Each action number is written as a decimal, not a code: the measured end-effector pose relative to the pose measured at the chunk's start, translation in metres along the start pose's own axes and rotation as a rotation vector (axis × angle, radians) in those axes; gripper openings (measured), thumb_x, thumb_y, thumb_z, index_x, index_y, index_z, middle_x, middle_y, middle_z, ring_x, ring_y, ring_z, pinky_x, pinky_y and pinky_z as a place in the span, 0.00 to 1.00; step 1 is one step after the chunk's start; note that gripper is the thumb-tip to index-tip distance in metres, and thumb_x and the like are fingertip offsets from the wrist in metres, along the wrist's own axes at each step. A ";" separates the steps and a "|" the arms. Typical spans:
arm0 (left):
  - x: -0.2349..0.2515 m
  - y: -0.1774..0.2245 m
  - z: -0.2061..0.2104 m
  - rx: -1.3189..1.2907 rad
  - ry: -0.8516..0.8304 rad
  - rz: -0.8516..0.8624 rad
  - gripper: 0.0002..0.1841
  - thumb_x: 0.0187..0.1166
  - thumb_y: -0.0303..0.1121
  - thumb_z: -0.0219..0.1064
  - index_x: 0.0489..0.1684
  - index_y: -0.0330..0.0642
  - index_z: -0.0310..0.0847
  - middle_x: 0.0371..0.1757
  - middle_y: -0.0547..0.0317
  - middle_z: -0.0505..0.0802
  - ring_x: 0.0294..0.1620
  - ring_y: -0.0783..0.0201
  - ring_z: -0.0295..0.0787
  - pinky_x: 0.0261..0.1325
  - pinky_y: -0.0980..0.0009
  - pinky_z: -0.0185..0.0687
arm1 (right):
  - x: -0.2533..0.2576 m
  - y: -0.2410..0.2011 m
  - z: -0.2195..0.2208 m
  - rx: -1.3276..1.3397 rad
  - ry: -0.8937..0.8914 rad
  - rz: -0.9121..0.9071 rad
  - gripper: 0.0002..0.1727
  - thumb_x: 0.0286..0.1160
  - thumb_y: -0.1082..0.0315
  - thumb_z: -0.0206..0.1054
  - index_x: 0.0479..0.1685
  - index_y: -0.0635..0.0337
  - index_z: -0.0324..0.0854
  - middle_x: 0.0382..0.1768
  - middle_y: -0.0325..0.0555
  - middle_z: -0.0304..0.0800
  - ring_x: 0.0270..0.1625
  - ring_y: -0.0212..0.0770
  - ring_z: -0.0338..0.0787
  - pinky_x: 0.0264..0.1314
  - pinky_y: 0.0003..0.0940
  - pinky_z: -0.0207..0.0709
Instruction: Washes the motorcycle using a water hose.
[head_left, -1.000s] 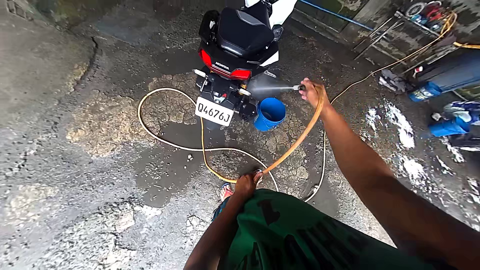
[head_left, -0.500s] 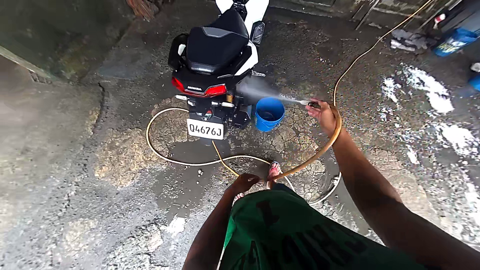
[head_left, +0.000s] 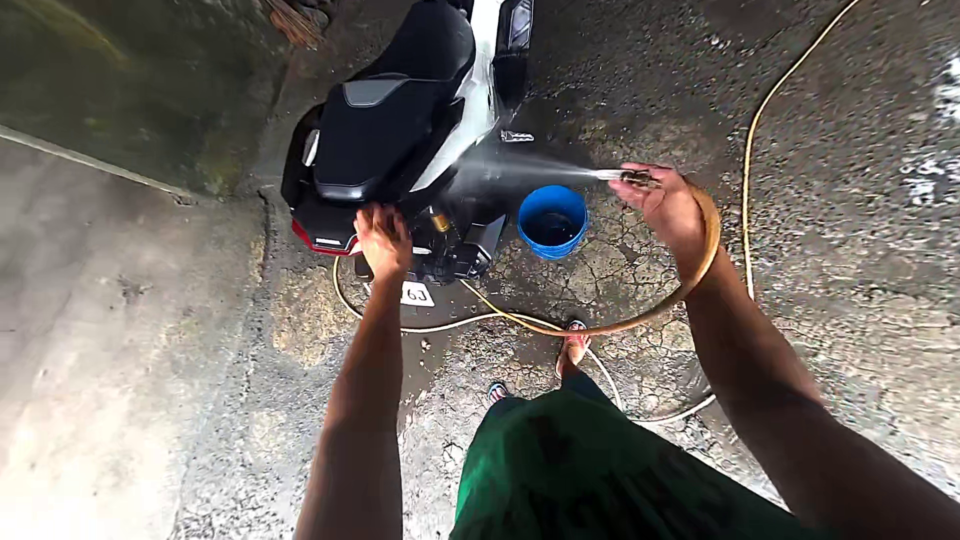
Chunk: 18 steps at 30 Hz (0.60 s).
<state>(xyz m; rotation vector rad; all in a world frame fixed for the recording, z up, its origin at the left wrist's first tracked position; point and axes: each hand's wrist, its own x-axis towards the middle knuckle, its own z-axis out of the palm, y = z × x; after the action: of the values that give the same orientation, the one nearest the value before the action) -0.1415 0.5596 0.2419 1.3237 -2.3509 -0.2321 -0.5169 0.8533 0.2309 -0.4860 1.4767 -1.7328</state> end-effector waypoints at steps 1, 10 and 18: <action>0.023 0.008 0.005 0.068 -0.034 0.000 0.24 0.86 0.45 0.54 0.70 0.39 0.83 0.80 0.35 0.78 0.85 0.35 0.67 0.81 0.35 0.63 | 0.008 -0.007 0.009 -0.001 -0.087 -0.001 0.31 0.92 0.62 0.28 0.74 0.68 0.73 0.64 0.54 0.88 0.61 0.42 0.92 0.71 0.38 0.82; 0.097 0.008 0.038 0.475 -0.288 0.019 0.42 0.85 0.68 0.36 0.90 0.50 0.64 0.96 0.47 0.59 0.97 0.45 0.47 0.89 0.35 0.47 | 0.111 0.067 -0.038 -0.007 -0.134 0.247 0.29 0.95 0.57 0.33 0.75 0.61 0.75 0.66 0.51 0.89 0.62 0.43 0.93 0.69 0.38 0.85; 0.095 -0.004 0.056 0.515 -0.064 0.152 0.34 0.90 0.59 0.42 0.84 0.48 0.74 0.88 0.54 0.75 0.91 0.51 0.65 0.90 0.52 0.60 | 0.241 0.159 0.028 0.289 -0.072 0.511 0.27 0.96 0.53 0.39 0.71 0.61 0.77 0.59 0.54 0.92 0.59 0.48 0.94 0.65 0.42 0.87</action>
<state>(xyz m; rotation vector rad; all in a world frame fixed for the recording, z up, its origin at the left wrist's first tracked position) -0.2057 0.4734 0.2177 1.3537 -2.6581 0.4109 -0.5936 0.6500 0.0389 -0.0109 1.1460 -1.4623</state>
